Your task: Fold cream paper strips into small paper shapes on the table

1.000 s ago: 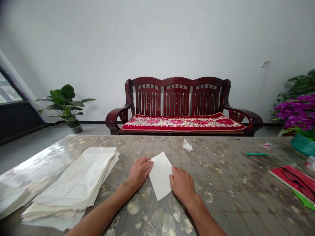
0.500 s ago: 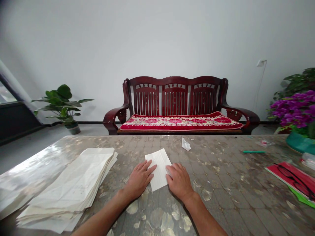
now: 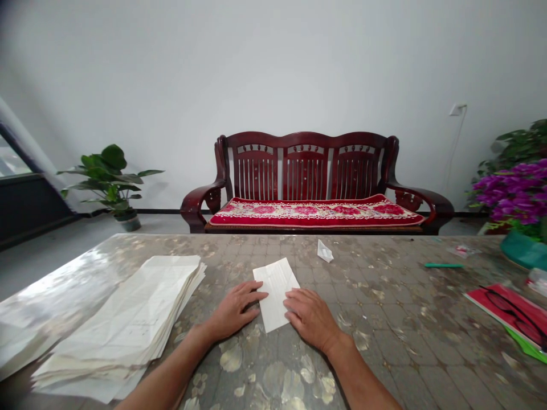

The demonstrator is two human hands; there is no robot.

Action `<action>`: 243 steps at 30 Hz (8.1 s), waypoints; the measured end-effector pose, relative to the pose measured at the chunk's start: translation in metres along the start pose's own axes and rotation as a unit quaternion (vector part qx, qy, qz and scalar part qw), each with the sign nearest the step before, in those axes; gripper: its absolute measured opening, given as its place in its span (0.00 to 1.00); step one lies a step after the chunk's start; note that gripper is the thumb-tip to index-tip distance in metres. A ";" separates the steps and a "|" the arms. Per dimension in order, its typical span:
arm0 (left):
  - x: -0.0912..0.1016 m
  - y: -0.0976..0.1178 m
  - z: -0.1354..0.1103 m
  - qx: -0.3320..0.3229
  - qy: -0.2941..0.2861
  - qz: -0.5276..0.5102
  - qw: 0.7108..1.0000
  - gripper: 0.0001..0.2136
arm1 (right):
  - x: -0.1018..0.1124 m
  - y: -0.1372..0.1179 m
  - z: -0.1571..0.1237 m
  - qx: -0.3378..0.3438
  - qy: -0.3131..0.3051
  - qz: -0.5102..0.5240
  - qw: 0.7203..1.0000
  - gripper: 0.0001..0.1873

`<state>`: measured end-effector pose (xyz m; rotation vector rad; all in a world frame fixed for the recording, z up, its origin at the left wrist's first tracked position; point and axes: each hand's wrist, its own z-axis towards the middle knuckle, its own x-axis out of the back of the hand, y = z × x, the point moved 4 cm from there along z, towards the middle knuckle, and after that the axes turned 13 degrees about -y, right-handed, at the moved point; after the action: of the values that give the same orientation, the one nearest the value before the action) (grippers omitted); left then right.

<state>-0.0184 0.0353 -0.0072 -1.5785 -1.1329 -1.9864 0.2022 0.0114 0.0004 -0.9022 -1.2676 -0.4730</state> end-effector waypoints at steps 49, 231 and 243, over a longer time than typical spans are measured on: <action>0.005 0.001 0.007 -0.021 0.013 -0.019 1.000 0.17 | 0.010 -0.030 0.016 -0.157 -0.059 -0.137 0.976 0.14; 0.009 0.007 0.059 0.067 -0.014 0.082 0.994 0.15 | -0.007 -0.022 0.001 -0.037 0.071 -0.060 0.995 0.08; 0.008 0.000 0.061 0.091 0.021 0.036 0.995 0.11 | -0.007 -0.022 0.003 -0.017 0.061 -0.046 0.997 0.09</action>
<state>0.0177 0.0834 0.0029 -1.4565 -1.1868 -1.8070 0.1817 -0.0007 0.0005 -0.8331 -1.1961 -0.6152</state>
